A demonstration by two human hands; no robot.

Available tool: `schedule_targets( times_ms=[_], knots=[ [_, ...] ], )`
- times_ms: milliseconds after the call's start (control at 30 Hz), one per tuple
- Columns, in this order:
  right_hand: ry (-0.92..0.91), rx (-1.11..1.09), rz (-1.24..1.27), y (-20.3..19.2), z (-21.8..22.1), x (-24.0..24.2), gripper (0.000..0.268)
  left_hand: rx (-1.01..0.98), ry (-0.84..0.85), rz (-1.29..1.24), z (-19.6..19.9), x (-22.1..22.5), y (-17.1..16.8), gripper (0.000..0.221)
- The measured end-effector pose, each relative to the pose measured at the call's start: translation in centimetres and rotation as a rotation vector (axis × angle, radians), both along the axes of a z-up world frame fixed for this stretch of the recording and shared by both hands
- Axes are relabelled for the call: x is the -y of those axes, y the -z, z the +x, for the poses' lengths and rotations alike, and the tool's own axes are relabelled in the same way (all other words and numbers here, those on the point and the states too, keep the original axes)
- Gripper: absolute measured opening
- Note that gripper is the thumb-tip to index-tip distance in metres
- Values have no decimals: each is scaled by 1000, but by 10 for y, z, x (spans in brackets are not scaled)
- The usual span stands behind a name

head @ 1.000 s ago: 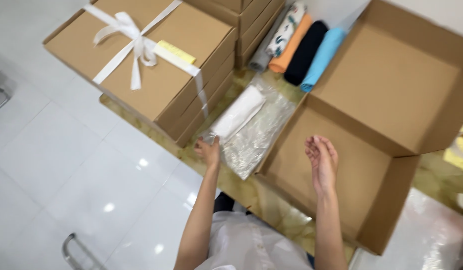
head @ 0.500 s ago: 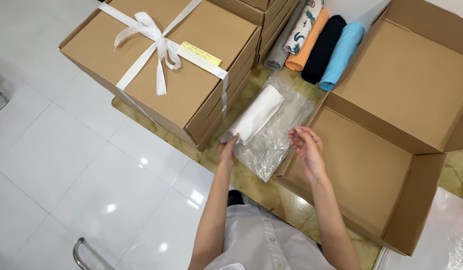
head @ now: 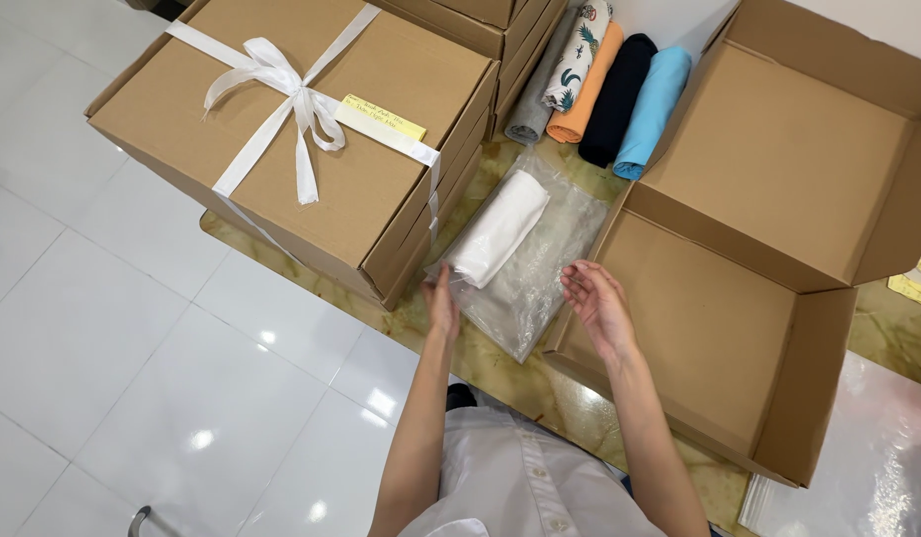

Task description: Packing an item into a cardboard box and tying a decorative ribbon around it

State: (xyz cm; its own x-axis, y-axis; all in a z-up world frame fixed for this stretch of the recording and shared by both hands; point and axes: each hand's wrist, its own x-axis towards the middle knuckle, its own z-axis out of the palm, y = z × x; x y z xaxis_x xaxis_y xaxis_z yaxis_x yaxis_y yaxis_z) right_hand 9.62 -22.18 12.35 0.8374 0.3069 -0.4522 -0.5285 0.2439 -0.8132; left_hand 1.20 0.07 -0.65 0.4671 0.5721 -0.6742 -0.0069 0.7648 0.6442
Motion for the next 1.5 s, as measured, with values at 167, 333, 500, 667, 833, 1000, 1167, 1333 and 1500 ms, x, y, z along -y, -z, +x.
schedule_targets(
  times_ms=[167,333,500,667,833,1000,1167,1333,1500],
  knots=[
    [-13,-59,10,12,-1,-7,14,-10,125,55,3,7,-49,108],
    [-30,-77,7,17,-1,-11,13,-114,222,155,27,3,-53,104],
    [-41,-114,3,24,-1,-13,14,-203,150,138,55,3,-11,103],
    [-32,-141,-10,35,4,-9,16,-145,92,84,67,4,0,98],
    [-17,-153,-40,55,11,-8,21,-135,126,146,66,5,-11,86],
    [-4,-118,-58,50,11,-11,20,-29,219,441,63,14,-109,90],
    [-14,-134,-28,50,14,-5,19,108,261,558,65,18,-141,67],
    [3,-189,85,83,28,9,16,218,343,588,47,12,-232,61],
    [226,-279,391,91,60,47,44,266,345,27,49,6,-264,93]
  ],
)
